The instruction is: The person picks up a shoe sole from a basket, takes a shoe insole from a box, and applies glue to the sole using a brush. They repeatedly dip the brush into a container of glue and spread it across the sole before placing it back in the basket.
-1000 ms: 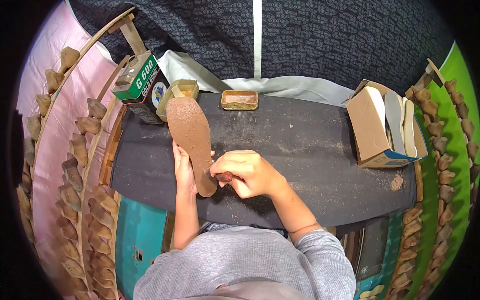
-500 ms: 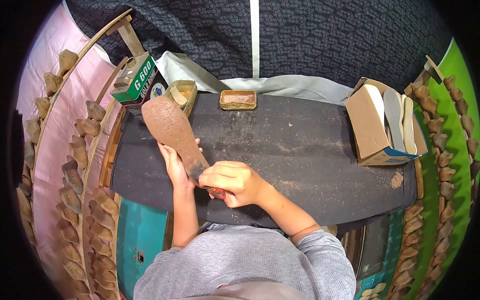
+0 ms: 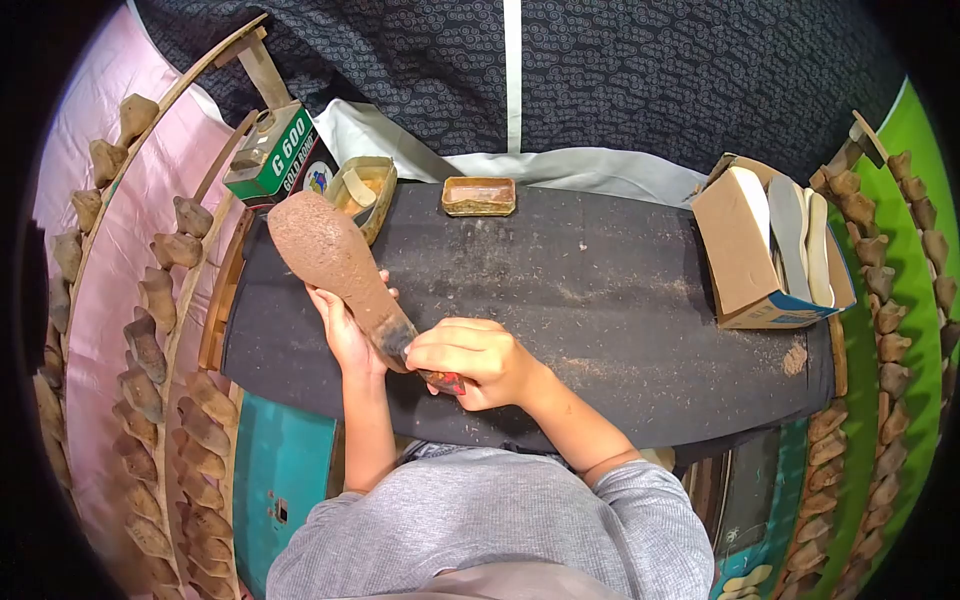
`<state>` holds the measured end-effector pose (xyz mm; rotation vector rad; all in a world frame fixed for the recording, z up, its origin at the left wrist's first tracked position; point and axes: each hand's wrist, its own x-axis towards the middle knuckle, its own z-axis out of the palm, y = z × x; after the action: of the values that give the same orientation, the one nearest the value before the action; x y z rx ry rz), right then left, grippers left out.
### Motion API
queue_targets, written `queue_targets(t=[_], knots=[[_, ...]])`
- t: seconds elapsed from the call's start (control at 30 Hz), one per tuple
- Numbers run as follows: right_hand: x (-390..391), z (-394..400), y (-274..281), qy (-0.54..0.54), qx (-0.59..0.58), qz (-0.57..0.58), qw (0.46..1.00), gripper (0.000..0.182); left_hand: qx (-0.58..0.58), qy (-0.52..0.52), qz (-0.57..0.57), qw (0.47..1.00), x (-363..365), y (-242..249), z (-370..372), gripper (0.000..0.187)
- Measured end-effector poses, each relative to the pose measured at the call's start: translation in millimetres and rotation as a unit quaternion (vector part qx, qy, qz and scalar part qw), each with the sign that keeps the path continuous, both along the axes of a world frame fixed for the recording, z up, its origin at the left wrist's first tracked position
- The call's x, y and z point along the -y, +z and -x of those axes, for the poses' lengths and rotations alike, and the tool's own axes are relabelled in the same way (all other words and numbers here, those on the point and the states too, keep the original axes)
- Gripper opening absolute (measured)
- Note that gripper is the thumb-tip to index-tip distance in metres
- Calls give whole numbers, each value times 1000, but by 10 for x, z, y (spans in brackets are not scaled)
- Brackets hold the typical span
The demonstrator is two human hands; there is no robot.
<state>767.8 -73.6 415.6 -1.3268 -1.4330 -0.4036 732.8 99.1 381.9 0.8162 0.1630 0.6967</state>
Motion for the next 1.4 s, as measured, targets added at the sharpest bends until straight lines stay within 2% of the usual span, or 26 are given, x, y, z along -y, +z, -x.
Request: queue_targets(t=[0.17, 0.5, 0.67, 0.77, 0.9, 1.0, 1.3, 1.4], knots=[[83, -10, -36, 64, -40, 69, 995, 34, 34, 12, -3, 999, -101, 6, -11, 49], [18, 61, 4, 32, -44, 19, 998, 36, 4, 21, -3, 1000, -63, 0, 10, 49], [96, 21, 11, 77, -62, 58, 993, 35, 18, 6, 25, 1000, -84, -46, 23, 47], [176, 2, 58, 68, -77, 113, 988, 36, 31, -22, 39, 999, -51, -93, 10, 47], [196, 0, 74, 59, -71, 114, 989, 36, 18, -33, 42, 998, -27, -34, 5, 46], [190, -19, 78, 44, -84, 98, 991, 34, 13, -55, 28, 998, -30, -56, 4, 47], [61, -106, 224, 7, -14, 28, 999, 32, -17, -115, -13, 993, 87, -123, 44, 51], [-8, -198, 206, -68, 7, -41, 997, 31, -22, -125, -1, 992, 151, -129, 45, 50]])
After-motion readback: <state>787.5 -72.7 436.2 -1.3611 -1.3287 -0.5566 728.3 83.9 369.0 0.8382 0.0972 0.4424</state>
